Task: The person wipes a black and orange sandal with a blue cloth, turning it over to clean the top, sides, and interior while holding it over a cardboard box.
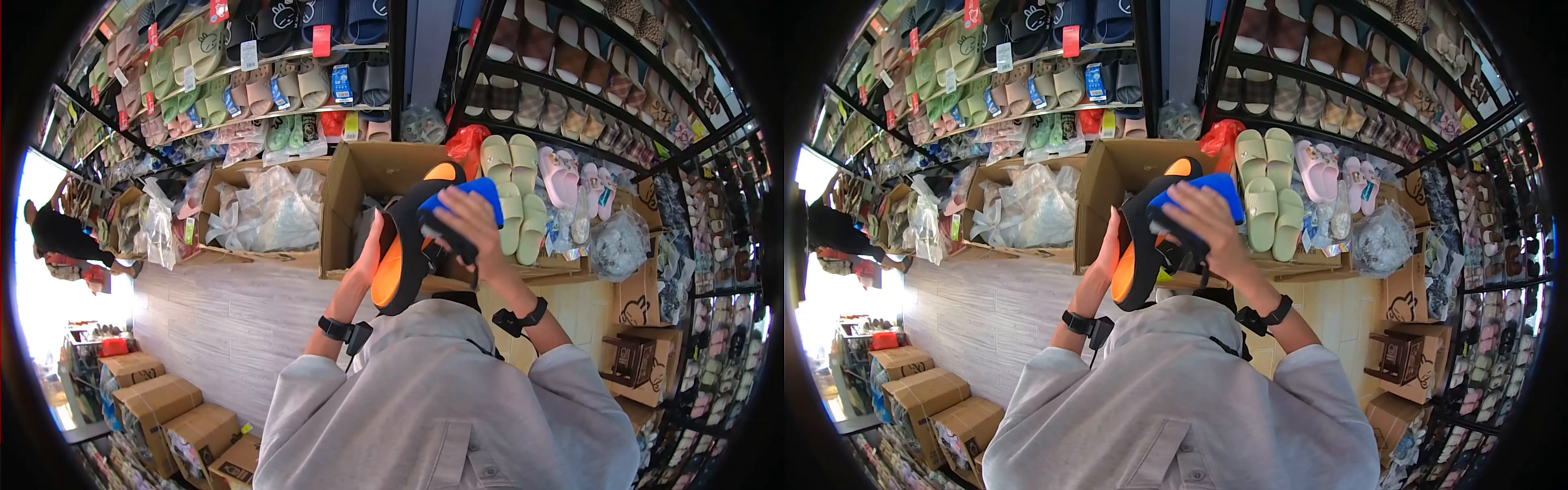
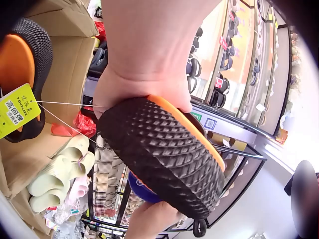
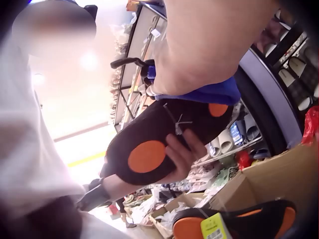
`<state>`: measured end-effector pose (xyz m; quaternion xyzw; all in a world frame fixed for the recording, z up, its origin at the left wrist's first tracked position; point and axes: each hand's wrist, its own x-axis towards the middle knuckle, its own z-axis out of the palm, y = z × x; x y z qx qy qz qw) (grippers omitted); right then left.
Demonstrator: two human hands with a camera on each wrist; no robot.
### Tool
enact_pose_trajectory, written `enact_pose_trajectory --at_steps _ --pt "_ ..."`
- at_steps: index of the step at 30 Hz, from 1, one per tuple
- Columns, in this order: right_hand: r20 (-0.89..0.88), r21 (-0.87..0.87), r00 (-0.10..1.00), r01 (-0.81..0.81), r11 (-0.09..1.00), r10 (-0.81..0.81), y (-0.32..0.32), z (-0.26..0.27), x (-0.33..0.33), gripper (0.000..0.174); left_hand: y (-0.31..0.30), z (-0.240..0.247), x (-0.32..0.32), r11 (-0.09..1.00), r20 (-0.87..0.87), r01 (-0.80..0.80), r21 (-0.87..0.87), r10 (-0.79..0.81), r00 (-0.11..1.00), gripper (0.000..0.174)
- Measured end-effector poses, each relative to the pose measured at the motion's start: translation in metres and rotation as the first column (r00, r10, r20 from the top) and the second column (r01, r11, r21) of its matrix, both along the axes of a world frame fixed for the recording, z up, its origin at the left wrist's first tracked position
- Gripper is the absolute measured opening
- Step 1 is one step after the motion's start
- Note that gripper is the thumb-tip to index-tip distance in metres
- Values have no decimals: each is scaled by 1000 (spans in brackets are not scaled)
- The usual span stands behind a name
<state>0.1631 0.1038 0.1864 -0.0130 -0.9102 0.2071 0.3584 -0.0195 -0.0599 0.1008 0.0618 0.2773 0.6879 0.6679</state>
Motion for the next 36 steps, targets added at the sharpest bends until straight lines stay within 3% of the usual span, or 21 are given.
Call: enact_pose_trajectory --at_steps 3,5,8,12,15,17,19,21,23,25,29,32,33,36 --pt "-81 -159 974 197 967 -211 14 -1 -7 58 -1 -11 0 1000 -24 19 12 -18 1000 94" --pt "-63 -177 970 220 959 -234 10 0 -9 57 0 -11 3 1000 -12 21 8 -21 1000 93" --pt "-16 9 987 158 987 -158 -11 3 -3 57 4 -17 2 998 -50 61 15 -60 997 93" --pt "62 134 993 -108 985 100 -39 -8 8 59 0 -4 7 998 -151 36 -51 -43 988 92" --pt "44 138 983 -181 974 177 -28 -9 6 63 -2 -19 5 999 -142 29 -44 -35 989 90" --pt "-1 54 997 -79 995 80 -15 -4 -1 55 -3 -29 2 999 -229 -20 -38 10 973 89" --pt "-102 -11 991 83 996 -84 -5 -5 -10 52 -2 -16 4 995 -366 -64 76 88 926 87" --pt "-99 -205 962 230 951 -255 -2 -6 -17 53 -2 -6 4 975 -486 -99 198 185 854 85" --pt "-78 -200 962 242 950 -261 -7 -2 -17 54 0 -16 -4 966 -630 -94 240 229 742 84" --pt "-45 -41 986 158 987 -160 -20 7 -12 51 0 -17 -6 960 -719 -94 264 261 644 82" --pt "34 60 989 -149 987 147 -35 -2 -1 53 -3 -3 -4 958 -790 -80 275 272 550 79" --pt "61 -35 993 -99 995 101 -11 1 0 51 -5 -12 -5 957 -826 -96 275 286 485 80" --pt "53 -23 999 4 1000 -2 -5 3 -3 50 -6 -14 -6 957 -831 -99 273 287 476 80" --pt "-15 -200 980 192 961 -199 5 0 -13 53 -4 -16 -3 962 -848 -110 249 272 456 82"
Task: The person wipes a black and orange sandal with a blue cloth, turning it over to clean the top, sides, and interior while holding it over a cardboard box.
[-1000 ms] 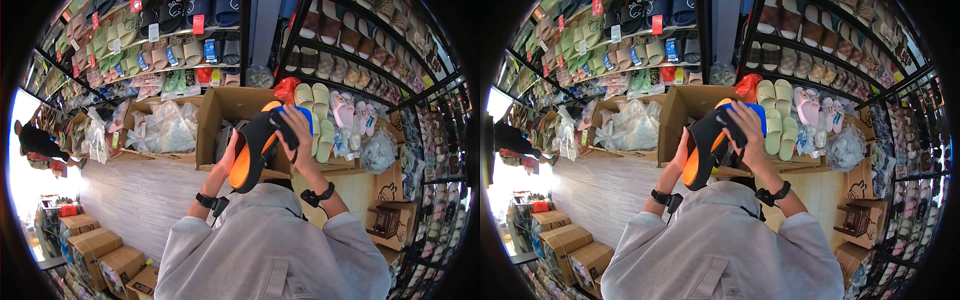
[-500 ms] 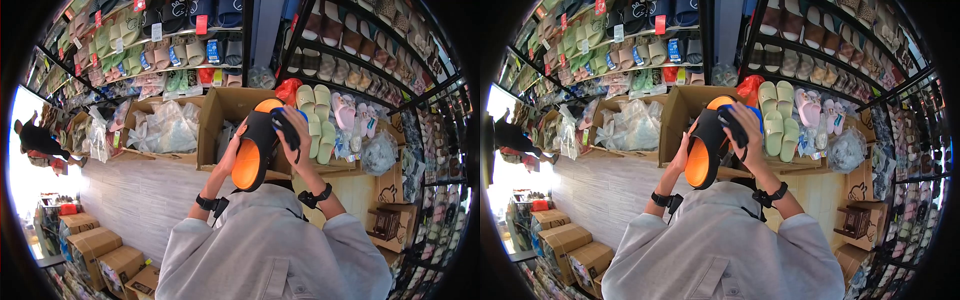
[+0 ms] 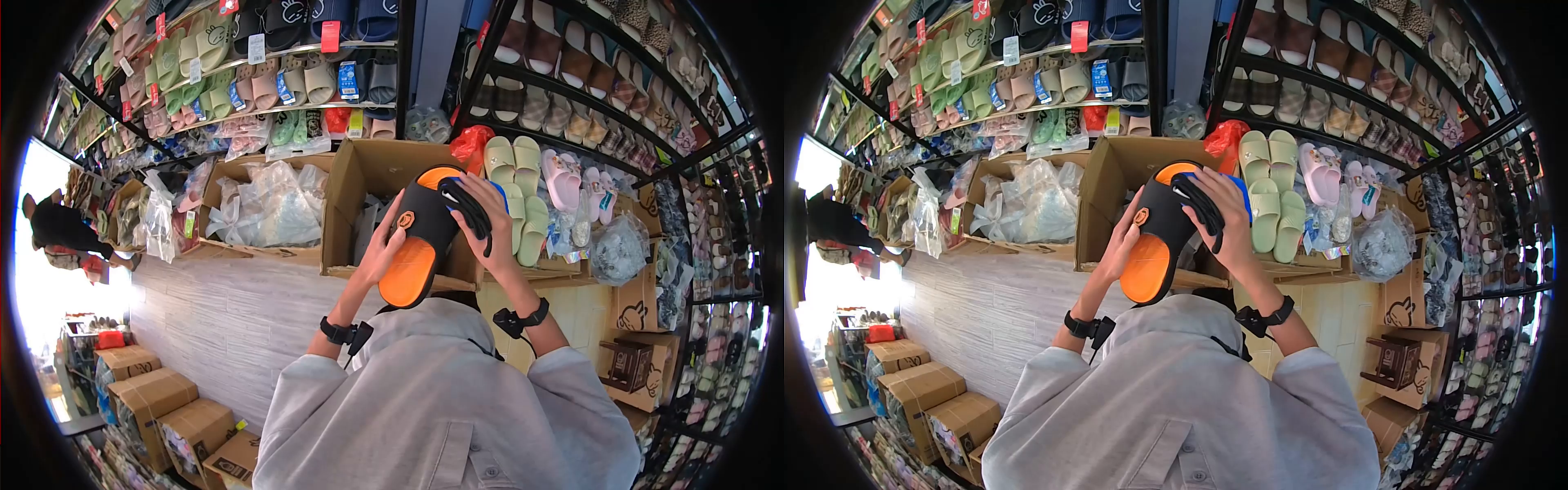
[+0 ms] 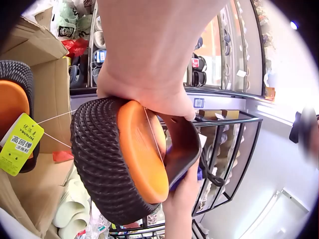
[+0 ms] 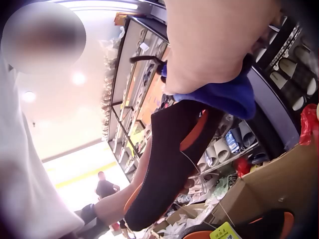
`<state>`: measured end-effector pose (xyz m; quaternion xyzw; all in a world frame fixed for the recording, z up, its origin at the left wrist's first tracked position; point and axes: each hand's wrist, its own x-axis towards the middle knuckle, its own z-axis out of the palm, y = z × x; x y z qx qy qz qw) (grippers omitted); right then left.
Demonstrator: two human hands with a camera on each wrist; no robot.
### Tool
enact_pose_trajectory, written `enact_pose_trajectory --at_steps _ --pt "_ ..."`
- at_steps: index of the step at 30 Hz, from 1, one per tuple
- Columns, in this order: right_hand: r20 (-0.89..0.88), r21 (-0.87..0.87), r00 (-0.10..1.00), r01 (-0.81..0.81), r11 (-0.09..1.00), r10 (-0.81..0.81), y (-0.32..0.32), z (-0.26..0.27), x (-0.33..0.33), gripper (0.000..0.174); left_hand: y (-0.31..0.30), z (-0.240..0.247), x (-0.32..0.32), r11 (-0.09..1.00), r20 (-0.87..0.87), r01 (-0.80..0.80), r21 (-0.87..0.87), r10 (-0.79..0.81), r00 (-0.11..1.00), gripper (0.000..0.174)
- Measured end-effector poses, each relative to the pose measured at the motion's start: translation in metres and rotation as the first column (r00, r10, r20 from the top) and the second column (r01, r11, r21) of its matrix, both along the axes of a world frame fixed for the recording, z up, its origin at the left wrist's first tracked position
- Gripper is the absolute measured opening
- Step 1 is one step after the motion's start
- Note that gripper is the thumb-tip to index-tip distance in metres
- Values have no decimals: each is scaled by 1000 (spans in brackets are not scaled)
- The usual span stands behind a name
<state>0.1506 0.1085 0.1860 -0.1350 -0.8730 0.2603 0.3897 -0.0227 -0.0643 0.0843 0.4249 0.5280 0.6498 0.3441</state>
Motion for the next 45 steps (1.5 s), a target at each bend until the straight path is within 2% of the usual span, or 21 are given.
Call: enact_pose_trajectory --at_steps 4,8,11,12,15,17,21,22,25,29,32,35,37,38,40,41,42,43,44,45 --pt "30 147 999 15 989 -19 -31 4 3 53 3 8 2 1000 -10 -8 18 8 1000 85" --pt "45 205 969 -245 948 241 -42 -10 14 53 1 13 2 1000 -24 3 1 -3 1000 88" --pt "50 157 979 -202 967 196 -19 -9 15 51 -5 12 4 1000 -17 -6 -20 6 1000 89" --pt "51 132 993 -116 984 110 -13 -7 12 51 -6 8 5 1000 13 -11 -8 11 1000 89" --pt "-17 -88 1000 13 996 -15 -1 -10 2 51 -4 0 8 1000 55 -22 15 21 998 89" --pt "21 -23 999 48 999 -47 -16 1 4 50 -3 -3 10 999 80 -23 25 21 997 89" --pt "45 169 990 -140 976 134 -46 -4 9 50 2 8 10 998 98 -30 57 24 995 90" --pt "-19 198 975 -213 957 221 -52 -14 10 52 2 9 10 997 86 -37 65 31 996 90" --pt "138 389 926 -377 840 352 -51 -25 18 55 1 10 10 994 228 45 100 -67 971 92" --pt "18 226 965 -260 939 263 -27 -25 14 55 1 7 14 995 268 44 92 -67 961 94" --pt "-85 73 996 19 997 -12 -24 -25 -1 59 4 -12 10 996 281 34 81 -55 958 92" --pt "-34 151 999 13 989 -8 -42 -15 1 57 6 -9 16 992 400 47 116 -90 912 90" --pt "-65 251 992 -86 964 105 -54 -29 5 48 4 -20 16 991 522 97 97 -133 843 89" --pt "-15 329 986 -155 931 169 -55 -36 10 50 0 -41 11 989 591 138 60 -147 794 88" --pt "70 485 960 -270 832 271 -50 -37 16 52 -3 -41 12 985 639 159 59 -160 753 87" --pt "57 454 961 -267 850 272 -42 -35 17 53 -4 -42 12 984 662 170 58 -165 731 87" --pt "45 422 961 -265 867 272 -33 -31 18 53 -4 -25 18 987 629 143 76 -159 761 86" --pt "34 389 962 -264 883 273 -25 -25 17 54 -3 -30 18 989 627 123 88 -151 764 82" --pt "8 305 980 -190 933 197 -19 -18 15 53 -2 -34 18 990 625 103 99 -142 768 79" --pt "-67 250 992 -89 964 109 -11 -20 7 55 -3 -31 17 988 678 123 93 -154 719 78"
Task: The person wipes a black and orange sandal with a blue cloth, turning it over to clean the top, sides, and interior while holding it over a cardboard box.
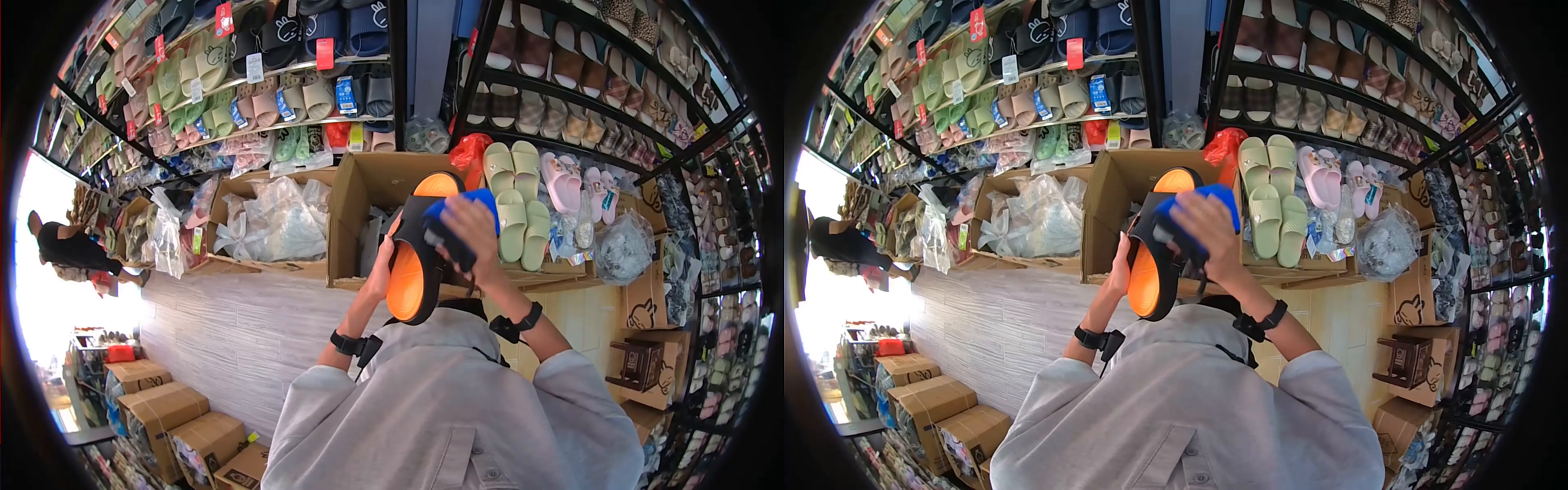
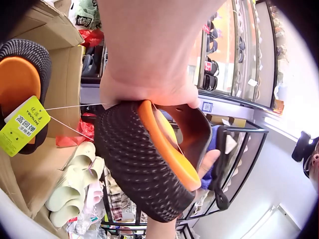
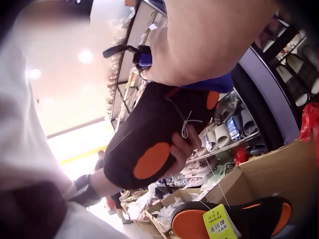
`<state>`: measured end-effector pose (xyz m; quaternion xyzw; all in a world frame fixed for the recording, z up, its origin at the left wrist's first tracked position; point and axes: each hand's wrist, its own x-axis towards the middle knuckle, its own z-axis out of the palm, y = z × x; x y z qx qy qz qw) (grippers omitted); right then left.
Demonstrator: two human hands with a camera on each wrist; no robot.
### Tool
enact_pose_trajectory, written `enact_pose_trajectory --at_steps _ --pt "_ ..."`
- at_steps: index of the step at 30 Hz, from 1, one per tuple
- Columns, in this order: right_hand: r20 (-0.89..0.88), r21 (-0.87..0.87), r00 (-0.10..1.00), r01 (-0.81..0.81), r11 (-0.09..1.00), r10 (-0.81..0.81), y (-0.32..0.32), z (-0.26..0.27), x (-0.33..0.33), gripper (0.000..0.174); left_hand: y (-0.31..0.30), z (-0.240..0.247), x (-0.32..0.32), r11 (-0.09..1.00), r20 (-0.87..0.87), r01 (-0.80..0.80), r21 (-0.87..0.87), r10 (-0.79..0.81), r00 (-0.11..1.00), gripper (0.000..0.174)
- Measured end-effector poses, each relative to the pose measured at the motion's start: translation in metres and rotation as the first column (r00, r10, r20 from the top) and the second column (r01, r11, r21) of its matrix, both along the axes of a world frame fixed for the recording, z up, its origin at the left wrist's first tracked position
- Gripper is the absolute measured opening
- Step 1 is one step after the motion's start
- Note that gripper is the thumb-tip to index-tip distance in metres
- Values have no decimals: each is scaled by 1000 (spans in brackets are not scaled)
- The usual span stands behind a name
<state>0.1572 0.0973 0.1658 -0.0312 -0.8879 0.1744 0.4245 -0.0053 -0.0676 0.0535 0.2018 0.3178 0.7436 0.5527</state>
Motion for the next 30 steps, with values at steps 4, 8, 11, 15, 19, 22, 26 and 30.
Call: enact_pose_trajectory --at_steps 4,8,11,15,19,22,26,30 --pt "-27 -165 991 126 978 -132 -3 4 -14 57 -1 9 0 997 140 52 -55 -44 989 80" --pt "99 32 991 -89 995 86 -43 -2 -1 55 -4 2 -3 990 247 95 -106 -66 967 86" --pt "196 172 950 -279 945 244 -48 -5 11 57 -3 -4 -5 990 393 137 -40 -110 913 88" --pt "164 43 973 -174 984 165 -16 12 11 55 -7 36 7 996 261 30 -86 -6 965 85" --pt "28 -124 997 78 989 -75 0 6 -9 62 -5 34 6 995 297 18 -96 11 955 85" --pt "91 -18 995 29 999 -28 -25 16 -6 61 -4 11 -3 978 406 122 169 -182 896 86" --pt "229 89 959 -190 978 165 -63 11 4 56 -13 23 1 986 514 158 54 -164 842 90" --pt "292 240 919 -339 910 265 -57 13 11 55 -14 17 2 997 405 75 -26 -58 912 90"
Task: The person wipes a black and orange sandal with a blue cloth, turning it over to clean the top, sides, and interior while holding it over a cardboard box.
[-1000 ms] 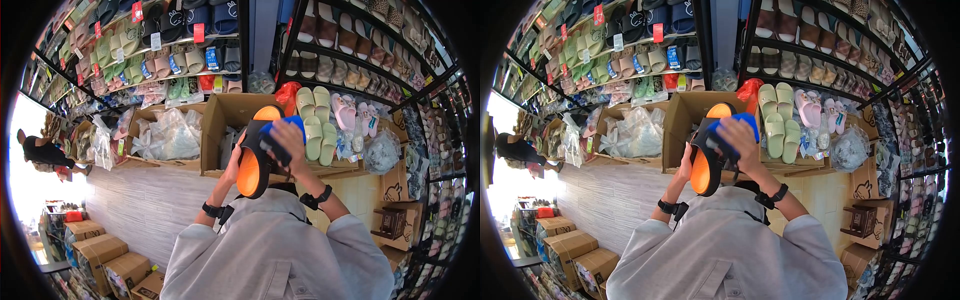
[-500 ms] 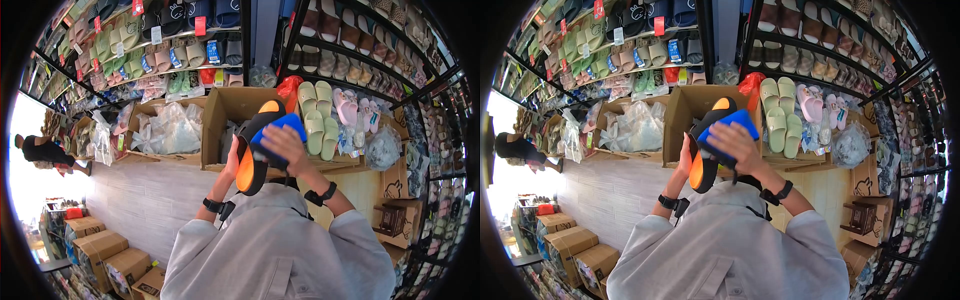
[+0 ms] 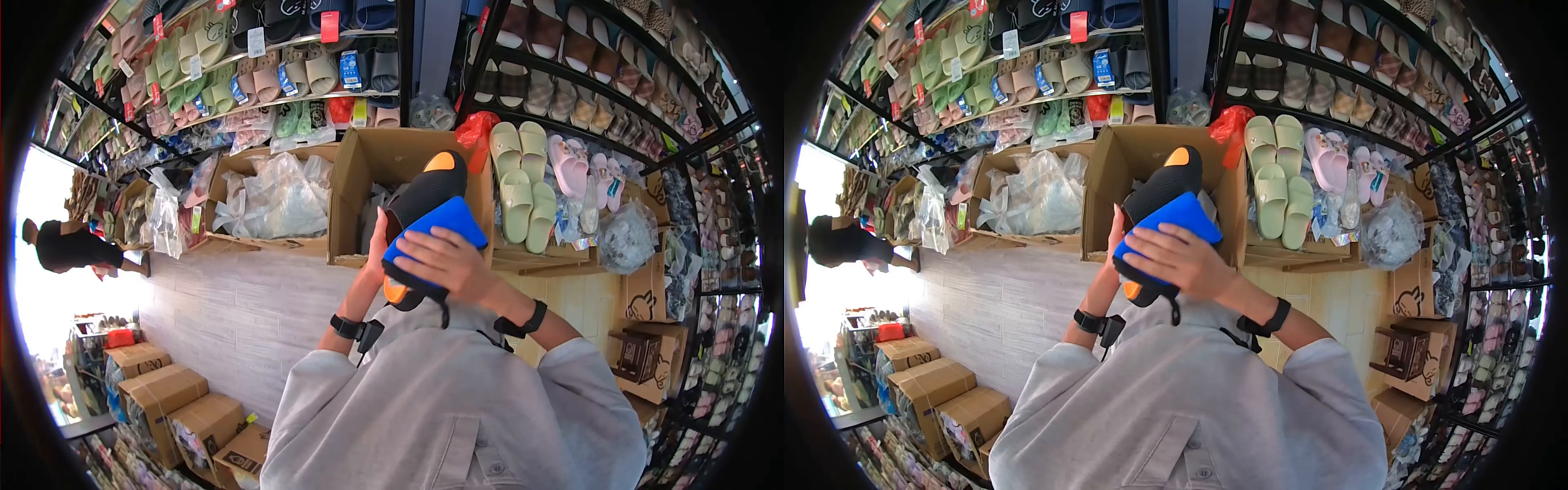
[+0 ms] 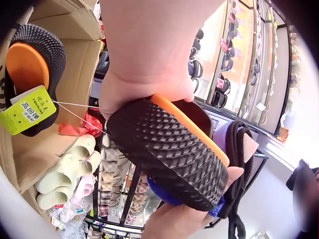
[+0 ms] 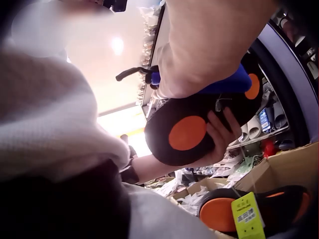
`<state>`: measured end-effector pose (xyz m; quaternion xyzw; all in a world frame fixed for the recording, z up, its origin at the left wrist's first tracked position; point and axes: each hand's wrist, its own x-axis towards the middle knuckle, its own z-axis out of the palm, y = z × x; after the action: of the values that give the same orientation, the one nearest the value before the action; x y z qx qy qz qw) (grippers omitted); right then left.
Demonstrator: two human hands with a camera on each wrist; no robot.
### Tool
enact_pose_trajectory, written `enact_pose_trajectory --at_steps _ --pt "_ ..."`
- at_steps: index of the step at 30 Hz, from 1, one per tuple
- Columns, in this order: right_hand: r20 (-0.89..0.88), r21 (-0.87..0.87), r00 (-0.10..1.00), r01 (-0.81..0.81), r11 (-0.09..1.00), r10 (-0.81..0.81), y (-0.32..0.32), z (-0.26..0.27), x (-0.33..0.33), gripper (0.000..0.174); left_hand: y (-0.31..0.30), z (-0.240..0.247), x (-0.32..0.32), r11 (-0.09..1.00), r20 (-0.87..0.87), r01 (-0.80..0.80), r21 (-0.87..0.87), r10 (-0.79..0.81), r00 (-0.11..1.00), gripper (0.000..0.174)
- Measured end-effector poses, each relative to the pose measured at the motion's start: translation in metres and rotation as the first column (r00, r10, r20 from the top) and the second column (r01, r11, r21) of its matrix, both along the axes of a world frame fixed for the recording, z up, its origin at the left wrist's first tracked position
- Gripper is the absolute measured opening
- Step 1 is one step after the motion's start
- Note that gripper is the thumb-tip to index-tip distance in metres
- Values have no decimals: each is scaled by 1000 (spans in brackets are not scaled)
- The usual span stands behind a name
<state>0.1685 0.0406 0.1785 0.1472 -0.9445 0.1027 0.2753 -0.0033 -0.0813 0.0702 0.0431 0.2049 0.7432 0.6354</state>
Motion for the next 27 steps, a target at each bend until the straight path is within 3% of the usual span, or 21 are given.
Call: enact_pose_trajectory --at_steps 1,2,3,7,8,9,10,11,12,14,15,18,19,22,24,26,27 --pt "-32 22 999 31 999 -30 11 -2 -1 52 -4 2 1 1000 10 13 -21 -13 1000 88" --pt "-53 -130 997 50 990 -58 18 0 -3 51 -6 5 2 999 20 26 -39 -25 999 87" --pt "-82 -177 987 124 976 -140 25 0 -5 53 1 13 6 997 -69 -62 -40 59 996 86" --pt "-125 -407 894 350 844 -431 34 -1 -21 59 9 19 5 997 -169 -69 -38 62 984 87" --pt "-112 -389 908 333 859 -403 29 0 -22 58 14 10 0 976 -74 56 212 -41 996 88" --pt "-98 -372 921 317 872 -376 19 7 -21 57 23 -6 -8 877 -8 151 456 -166 986 90" --pt "-83 -357 933 301 884 -351 9 9 -20 57 19 2 -3 982 -47 49 183 -41 998 94" --pt "-37 -354 960 247 902 -278 2 5 -17 60 16 10 2 992 -115 -51 -113 38 993 98" --pt "17 -284 976 211 935 -216 -4 5 -15 63 15 12 0 1000 58 18 -7 -17 998 101" --pt "43 -260 993 116 958 -109 -12 8 -11 65 19 17 -1 984 126 55 170 -77 989 103" --pt "36 -259 993 114 959 -109 -8 10 -10 65 17 23 -1 981 128 80 177 -103 986 102" --pt "27 -283 990 142 949 -141 21 12 -8 64 14 22 3 1000 -24 6 -15 -6 1000 101" --pt "-19 -326 974 207 922 -226 27 9 -11 62 15 25 2 999 -210 -22 -28 16 978 96" --pt "-75 -418 908 346 840 -411 32 11 -23 59 22 22 1 999 -235 -34 28 39 971 94" --pt "-80 -406 885 391 826 -458 18 16 -26 58 24 24 4 998 -169 -57 -31 51 984 96" --pt "-93 -345 937 287 894 -337 7 6 -23 51 26 26 4 991 -190 -66 -112 44 981 102" --pt "-93 -315 960 223 923 -264 -1 5 -21 51 25 13 0 999 29 23 -46 -22 999 108"
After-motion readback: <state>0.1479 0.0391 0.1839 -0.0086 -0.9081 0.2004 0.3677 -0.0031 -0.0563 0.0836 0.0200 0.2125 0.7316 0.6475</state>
